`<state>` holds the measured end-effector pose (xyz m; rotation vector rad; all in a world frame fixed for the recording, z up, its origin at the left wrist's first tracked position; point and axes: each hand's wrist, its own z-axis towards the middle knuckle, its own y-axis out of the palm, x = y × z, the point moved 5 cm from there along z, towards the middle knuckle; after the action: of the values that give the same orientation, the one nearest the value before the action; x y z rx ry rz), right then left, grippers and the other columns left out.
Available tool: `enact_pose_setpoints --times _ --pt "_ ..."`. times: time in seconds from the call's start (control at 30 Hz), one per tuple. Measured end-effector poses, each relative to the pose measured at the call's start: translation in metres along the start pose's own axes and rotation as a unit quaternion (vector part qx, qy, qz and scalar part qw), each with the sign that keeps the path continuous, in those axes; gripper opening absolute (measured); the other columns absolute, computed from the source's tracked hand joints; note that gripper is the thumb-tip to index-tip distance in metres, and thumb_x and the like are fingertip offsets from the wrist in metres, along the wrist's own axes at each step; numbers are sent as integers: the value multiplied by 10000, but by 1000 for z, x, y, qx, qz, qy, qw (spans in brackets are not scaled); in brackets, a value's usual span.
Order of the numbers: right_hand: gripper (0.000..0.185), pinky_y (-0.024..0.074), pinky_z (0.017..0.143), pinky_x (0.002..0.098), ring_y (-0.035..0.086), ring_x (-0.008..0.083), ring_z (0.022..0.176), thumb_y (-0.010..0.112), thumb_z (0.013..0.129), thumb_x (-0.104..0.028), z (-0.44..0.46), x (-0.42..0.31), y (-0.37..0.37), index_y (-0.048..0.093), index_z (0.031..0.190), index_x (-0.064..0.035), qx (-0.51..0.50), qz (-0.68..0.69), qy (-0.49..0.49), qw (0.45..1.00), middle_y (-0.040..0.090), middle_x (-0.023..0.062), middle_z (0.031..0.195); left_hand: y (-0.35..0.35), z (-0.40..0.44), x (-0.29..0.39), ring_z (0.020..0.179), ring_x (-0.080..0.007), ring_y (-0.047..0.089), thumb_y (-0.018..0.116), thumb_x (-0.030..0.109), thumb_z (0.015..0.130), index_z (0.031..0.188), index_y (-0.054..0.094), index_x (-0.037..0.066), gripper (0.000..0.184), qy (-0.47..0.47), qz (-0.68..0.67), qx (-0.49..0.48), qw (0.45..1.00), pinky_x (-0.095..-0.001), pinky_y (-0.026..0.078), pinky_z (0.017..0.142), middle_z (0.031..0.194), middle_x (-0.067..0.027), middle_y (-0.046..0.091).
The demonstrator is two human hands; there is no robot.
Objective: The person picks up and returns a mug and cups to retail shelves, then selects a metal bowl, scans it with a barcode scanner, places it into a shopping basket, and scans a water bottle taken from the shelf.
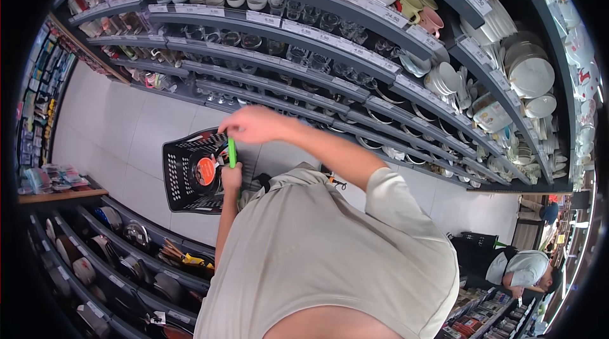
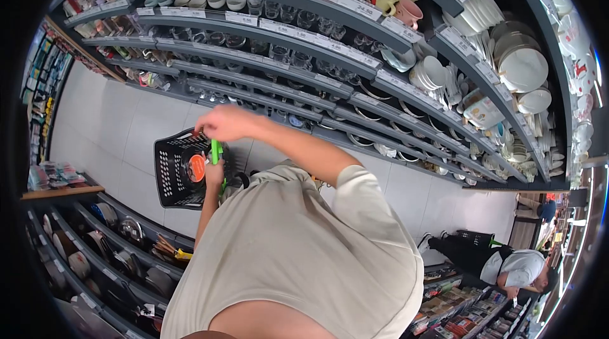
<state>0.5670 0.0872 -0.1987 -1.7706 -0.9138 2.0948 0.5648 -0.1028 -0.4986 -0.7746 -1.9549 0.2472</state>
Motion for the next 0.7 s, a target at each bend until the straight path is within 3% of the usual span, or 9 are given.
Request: enact_pose_setpoints --times 0.1,0.17,0.23,0.3,0.33,0.4,0.47,0.57,0.7 --pt "206 499 644 365 630 249 707 561 829 -155 -25 -54 -94 664 999 -101 149 -35 -58 987 663 87 811 -2 -2 3 649 -307 633 600 293 751 751 621 -55 349 4 8 3 1000 -422 461 654 644 -195 618" --pt "177 500 652 265 601 107 700 581 868 -127 -56 -94 -167 669 1016 -84 253 -79 24 964 681 46 852 3 0 -2 663 -315 639 597 298 755 769 625 -58 358 0 9 -2 1000 -424 463 660 653 -204 621" --pt "176 461 581 224 544 68 626 555 919 -177 -94 -120 -235 672 1012 -85 441 -57 8 896 671 23 792 6 5 -6 674 -322 642 593 303 759 785 629 -62 368 -8 7 -9 1000 -428 464 667 660 -212 621" --pt "241 358 435 194 528 45 538 557 930 -261 -138 -139 -299 648 1065 -83 563 -146 38 813 651 18 736 1 -4 4 685 -329 646 592 306 759 794 630 -66 376 -14 5 -20 1000 -432 465 673 667 -220 622" --pt "146 315 395 168 461 29 447 531 943 -149 -152 -140 -332 569 1043 -49 581 -56 -16 812 590 23 647 1 -7 10 691 -332 648 591 308 759 799 630 -69 381 -17 3 -24 1000 -434 465 676 670 -224 622" --pt "146 317 400 176 463 36 458 542 935 -152 -173 -139 -375 575 1008 -31 606 -117 -41 786 596 28 655 6 3 -1 684 -331 648 592 306 758 801 630 -70 380 -11 8 -17 1000 -434 466 672 668 -221 624" --pt "188 343 399 194 485 67 450 548 922 -159 -184 -145 -397 564 1038 -12 636 -227 -6 738 614 48 670 9 5 -8 680 -329 648 592 303 756 802 631 -70 378 -8 14 -15 1000 -433 466 669 667 -218 625" --pt "243 365 389 216 504 99 440 536 918 -168 -188 -148 -412 549 1069 22 662 -257 85 699 628 71 685 7 5 -8 645 -319 640 594 292 753 775 627 -67 361 -1 4 -13 1000 -426 465 643 648 -205 621" --pt "262 364 356 228 486 99 425 490 949 -191 -188 -131 -432 542 1052 45 608 -189 148 757 599 76 663 7 3 -5 584 -305 619 598 280 751 719 606 -62 344 -1 -12 -23 1000 -424 458 593 603 -181 601"
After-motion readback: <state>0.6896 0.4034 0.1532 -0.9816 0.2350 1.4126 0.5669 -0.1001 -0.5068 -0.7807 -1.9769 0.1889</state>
